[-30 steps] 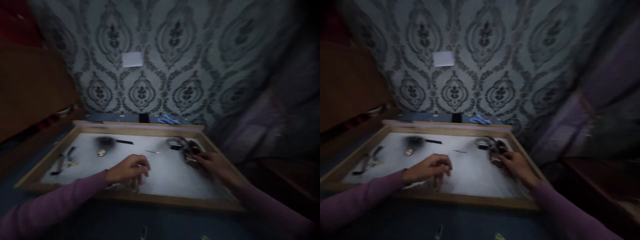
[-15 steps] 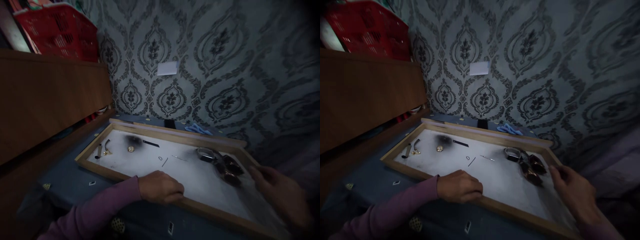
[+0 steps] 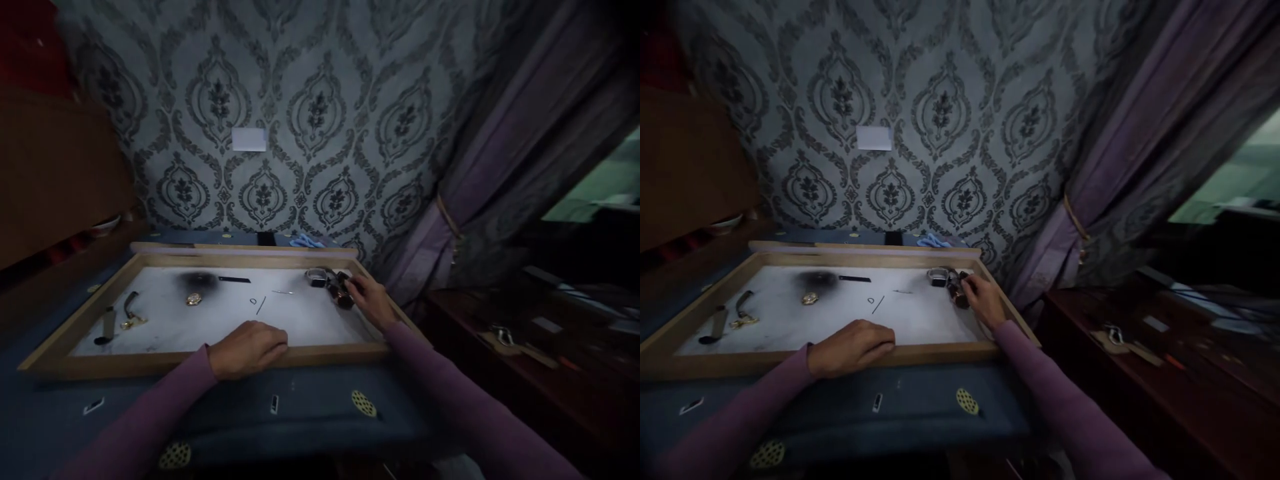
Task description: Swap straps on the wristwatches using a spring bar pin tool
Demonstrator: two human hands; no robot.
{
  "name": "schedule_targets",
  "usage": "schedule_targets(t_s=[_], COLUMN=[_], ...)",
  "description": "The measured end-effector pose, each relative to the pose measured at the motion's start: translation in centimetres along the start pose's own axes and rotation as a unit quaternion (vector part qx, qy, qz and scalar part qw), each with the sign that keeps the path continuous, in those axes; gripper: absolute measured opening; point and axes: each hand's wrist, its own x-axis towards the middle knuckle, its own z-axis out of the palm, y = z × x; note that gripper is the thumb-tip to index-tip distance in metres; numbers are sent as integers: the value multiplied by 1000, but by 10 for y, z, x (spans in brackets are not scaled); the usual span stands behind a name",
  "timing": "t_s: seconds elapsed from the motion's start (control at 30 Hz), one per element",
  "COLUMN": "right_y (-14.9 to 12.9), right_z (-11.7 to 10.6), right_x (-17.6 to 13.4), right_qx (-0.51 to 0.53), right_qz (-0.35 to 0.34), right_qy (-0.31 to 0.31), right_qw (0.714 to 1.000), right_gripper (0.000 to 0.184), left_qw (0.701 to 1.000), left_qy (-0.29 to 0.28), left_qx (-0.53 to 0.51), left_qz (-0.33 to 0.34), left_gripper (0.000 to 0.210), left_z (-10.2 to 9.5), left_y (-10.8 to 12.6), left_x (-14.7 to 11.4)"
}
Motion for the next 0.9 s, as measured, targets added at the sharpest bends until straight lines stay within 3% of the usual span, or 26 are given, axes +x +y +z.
schedule_targets(t_s=[0.23, 0.43, 0.63, 0.9], right_y=[-20, -37, -53, -49], right_z=[17, 38, 64, 78], right_x=[-3, 3, 26, 40], right_qx=[2, 2, 7, 52], right_qz=[-104, -131, -128, -113], right_qy=[-137, -204, -222, -235], right_qw=[985, 970, 967, 964], right_gripper=[16, 18, 19, 16], left_qw=[998, 993, 989, 993], left_qy=[-13, 25, 54, 34], left_qx=[-27, -6, 35, 48], left_qz=[-52, -117, -132, -100], left_gripper=[24, 12, 12, 7], left_z=[-6, -27, -5, 13], left_y=[-2, -56, -92, -108], left_x=[3, 41, 84, 96])
